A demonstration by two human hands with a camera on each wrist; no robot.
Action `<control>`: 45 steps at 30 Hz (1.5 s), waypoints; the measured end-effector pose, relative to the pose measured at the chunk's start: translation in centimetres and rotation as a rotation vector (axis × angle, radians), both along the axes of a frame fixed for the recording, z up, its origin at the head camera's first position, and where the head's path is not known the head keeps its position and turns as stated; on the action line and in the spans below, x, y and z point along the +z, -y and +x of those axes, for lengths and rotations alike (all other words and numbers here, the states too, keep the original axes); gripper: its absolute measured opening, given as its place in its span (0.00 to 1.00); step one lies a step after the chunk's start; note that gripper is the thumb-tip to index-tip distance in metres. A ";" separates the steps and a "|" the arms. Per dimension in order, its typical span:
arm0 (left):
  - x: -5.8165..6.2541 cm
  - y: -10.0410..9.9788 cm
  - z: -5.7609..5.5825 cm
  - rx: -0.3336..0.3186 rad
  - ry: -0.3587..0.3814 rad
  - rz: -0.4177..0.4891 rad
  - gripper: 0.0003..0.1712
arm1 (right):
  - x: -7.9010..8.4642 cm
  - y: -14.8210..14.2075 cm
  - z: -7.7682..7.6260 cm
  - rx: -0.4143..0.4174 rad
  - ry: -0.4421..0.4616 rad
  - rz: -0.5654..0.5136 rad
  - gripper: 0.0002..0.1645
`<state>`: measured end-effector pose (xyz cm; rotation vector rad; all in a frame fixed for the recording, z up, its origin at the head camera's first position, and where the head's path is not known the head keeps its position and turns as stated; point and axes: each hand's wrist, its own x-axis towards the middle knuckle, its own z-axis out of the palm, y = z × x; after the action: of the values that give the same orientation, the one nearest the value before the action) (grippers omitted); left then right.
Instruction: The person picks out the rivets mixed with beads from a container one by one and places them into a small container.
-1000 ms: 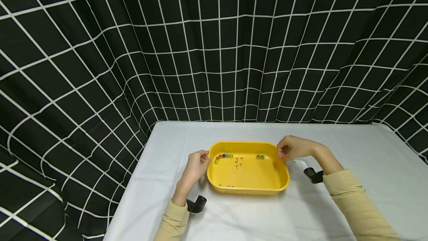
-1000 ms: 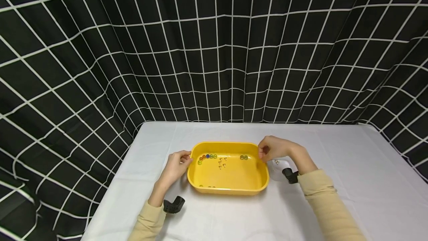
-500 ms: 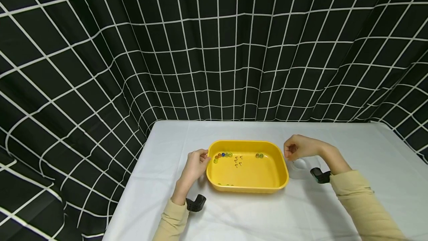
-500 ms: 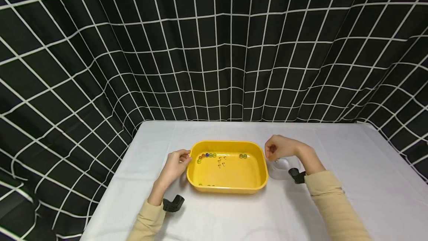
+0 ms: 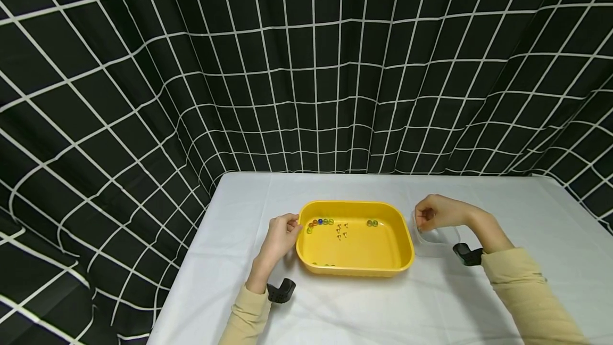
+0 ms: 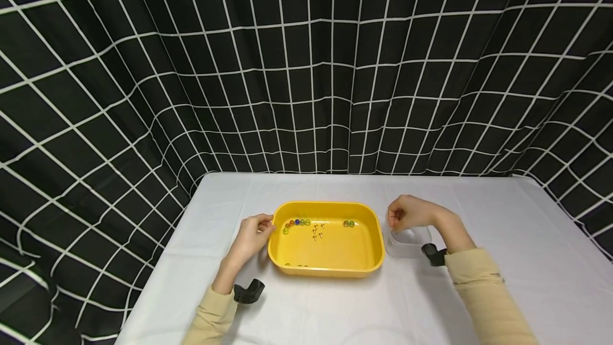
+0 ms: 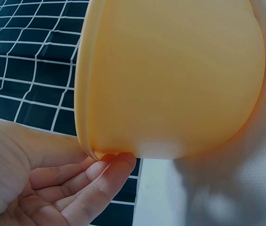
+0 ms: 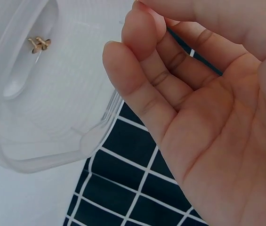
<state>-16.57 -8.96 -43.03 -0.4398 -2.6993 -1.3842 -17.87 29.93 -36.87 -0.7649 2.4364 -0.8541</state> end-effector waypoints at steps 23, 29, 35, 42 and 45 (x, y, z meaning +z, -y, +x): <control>-0.1 0.1 0.1 -0.013 -0.011 0.000 0.14 | -0.2 0.1 -0.1 0.004 -0.007 -0.018 0.06; 0.0 0.1 0.1 -0.012 -0.012 -0.002 0.14 | 0.0 0.6 -0.3 0.015 -0.030 -0.026 0.05; 0.0 0.1 0.1 -0.010 -0.024 -0.003 0.14 | 0.0 1.3 -0.6 0.021 -0.050 -0.017 0.06; -0.1 0.1 0.0 -0.008 -0.024 -0.003 0.14 | -0.1 2.3 -1.1 0.032 -0.055 -0.015 0.05; -0.1 0.1 0.0 -0.003 -0.021 -0.003 0.14 | 0.0 2.9 -1.2 0.044 -0.067 -0.019 0.05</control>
<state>-16.55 -9.06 -43.09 -0.4568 -2.6852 -1.3692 -19.05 27.08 -36.87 -0.8637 2.4633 -0.8486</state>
